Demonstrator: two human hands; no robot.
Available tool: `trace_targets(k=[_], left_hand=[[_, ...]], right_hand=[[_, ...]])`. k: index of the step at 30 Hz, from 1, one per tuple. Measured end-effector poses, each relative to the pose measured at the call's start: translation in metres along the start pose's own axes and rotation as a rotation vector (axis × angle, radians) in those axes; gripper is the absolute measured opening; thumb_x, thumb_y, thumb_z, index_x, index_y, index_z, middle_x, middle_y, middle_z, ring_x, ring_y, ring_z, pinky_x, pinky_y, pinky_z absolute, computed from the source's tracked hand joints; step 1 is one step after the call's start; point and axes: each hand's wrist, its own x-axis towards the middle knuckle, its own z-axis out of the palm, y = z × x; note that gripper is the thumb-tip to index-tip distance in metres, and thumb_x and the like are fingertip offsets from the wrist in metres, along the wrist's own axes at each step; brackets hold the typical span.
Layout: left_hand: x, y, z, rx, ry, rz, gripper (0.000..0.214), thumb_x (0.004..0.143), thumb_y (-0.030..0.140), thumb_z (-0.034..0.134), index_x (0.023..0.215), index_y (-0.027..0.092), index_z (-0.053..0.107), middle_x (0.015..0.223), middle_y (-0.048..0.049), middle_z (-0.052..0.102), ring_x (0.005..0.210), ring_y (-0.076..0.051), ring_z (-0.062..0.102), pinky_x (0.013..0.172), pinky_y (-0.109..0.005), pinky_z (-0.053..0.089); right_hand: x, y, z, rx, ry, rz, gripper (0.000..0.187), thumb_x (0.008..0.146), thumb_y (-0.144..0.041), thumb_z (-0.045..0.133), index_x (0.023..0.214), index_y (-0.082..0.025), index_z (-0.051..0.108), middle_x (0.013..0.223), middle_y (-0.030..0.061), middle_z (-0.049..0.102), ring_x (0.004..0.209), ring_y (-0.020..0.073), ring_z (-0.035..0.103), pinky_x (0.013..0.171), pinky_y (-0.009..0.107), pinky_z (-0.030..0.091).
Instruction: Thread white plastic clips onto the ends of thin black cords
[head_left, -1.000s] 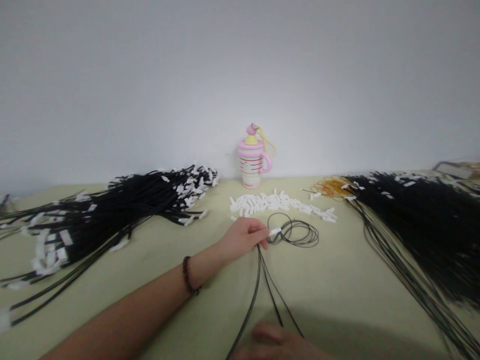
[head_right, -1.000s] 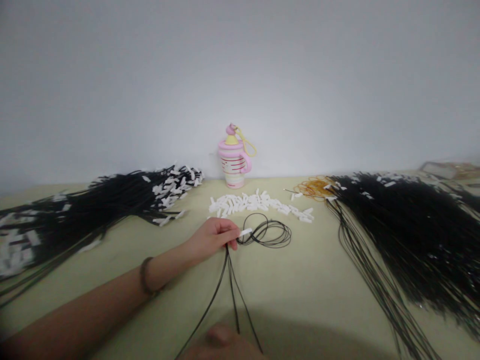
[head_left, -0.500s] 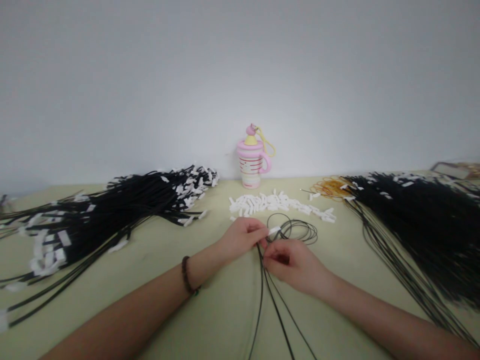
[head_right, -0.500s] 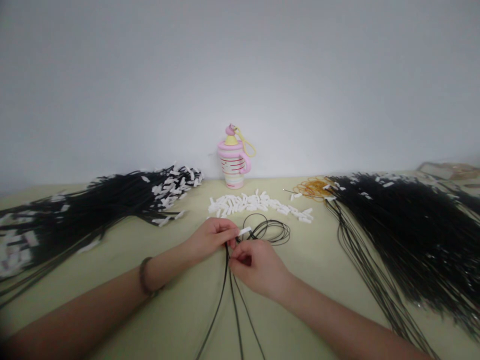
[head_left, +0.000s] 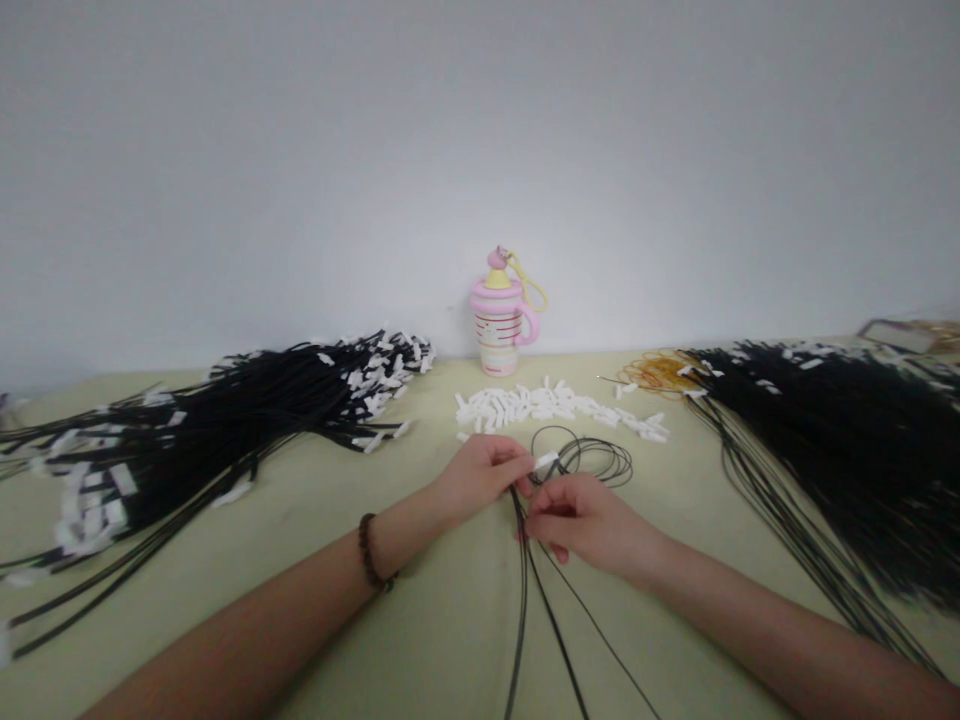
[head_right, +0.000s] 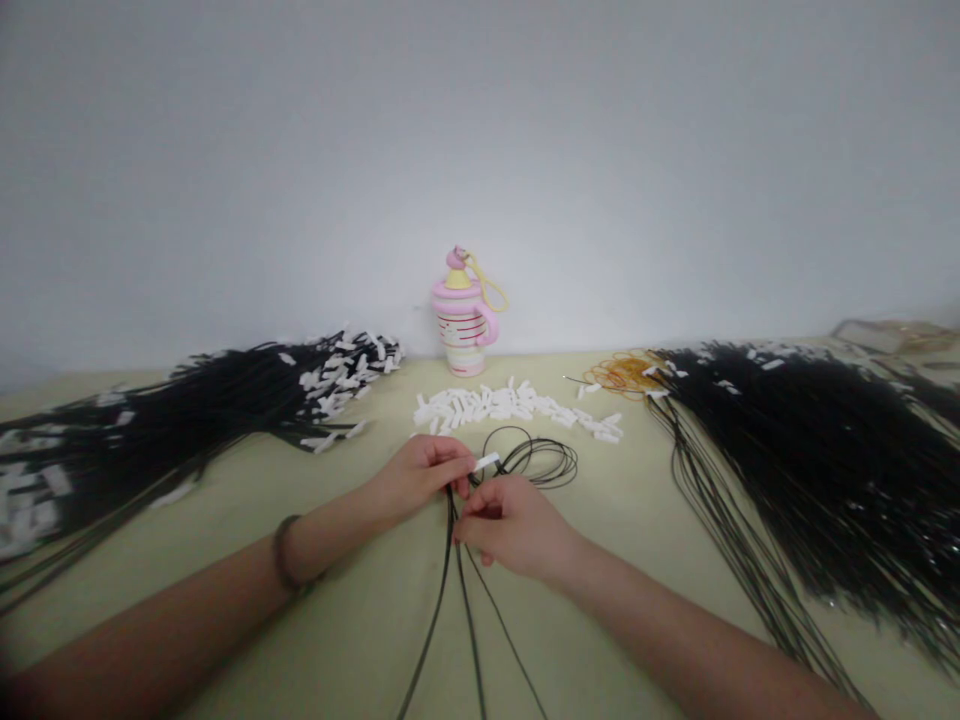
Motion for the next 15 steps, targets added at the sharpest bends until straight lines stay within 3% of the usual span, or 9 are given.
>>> trace_targets(k=[10, 15], left_hand=[[0.001, -0.004, -0.001, -0.03, -0.02, -0.003, 0.025, 0.074, 0.036, 0.048, 0.071, 0.013, 0.058, 0.06, -0.0015, 0.059, 0.055, -0.009, 0.051, 0.055, -0.02, 0.038], [0.0, -0.001, -0.002, -0.032, -0.012, -0.016, 0.027, 0.073, 0.037, 0.049, 0.069, 0.012, 0.058, 0.059, -0.0006, 0.057, 0.053, -0.009, 0.048, 0.052, -0.019, 0.036]], right_hand=[[0.002, 0.002, -0.005, -0.021, -0.026, -0.036, 0.014, 0.066, -0.022, 0.055, 0.064, -0.008, 0.058, 0.049, -0.0023, 0.049, 0.043, 0.0018, 0.04, 0.043, 0.013, 0.029], [-0.007, -0.013, -0.023, 0.243, -0.201, -0.014, 0.012, 0.065, -0.018, 0.057, 0.073, -0.01, 0.054, 0.054, -0.0032, 0.053, 0.039, 0.0002, 0.04, 0.038, 0.01, 0.028]])
